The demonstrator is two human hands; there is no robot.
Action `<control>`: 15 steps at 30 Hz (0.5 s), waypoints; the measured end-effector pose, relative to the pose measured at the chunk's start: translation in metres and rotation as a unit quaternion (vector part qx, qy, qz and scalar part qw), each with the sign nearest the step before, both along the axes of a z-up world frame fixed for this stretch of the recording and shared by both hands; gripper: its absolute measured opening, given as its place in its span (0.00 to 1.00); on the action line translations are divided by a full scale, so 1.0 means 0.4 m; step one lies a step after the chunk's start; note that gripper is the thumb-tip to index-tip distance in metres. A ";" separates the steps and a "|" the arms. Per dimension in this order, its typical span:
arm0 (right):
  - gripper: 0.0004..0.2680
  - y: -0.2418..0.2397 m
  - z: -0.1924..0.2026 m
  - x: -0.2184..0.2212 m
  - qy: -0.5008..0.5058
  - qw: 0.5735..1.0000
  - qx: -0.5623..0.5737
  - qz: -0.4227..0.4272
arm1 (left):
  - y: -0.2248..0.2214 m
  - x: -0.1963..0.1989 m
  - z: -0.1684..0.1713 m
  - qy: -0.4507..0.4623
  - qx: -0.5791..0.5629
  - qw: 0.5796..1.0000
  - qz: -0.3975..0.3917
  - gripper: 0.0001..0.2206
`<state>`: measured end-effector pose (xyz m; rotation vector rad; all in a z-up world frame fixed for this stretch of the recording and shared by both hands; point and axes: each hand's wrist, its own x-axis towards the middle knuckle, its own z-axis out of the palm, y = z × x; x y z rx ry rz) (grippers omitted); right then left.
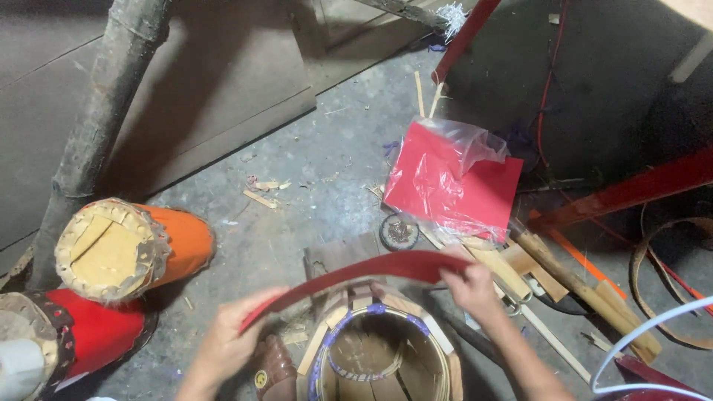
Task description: Applying a red decorative sheet to a wooden drum frame using tape and scissors.
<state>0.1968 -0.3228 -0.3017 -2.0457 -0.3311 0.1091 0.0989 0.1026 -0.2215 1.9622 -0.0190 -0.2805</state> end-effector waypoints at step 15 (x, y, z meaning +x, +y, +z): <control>0.21 0.009 -0.105 -0.239 -0.050 0.989 0.103 0.091 | -0.121 -0.193 -0.110 -0.145 0.085 0.982 0.091 0.16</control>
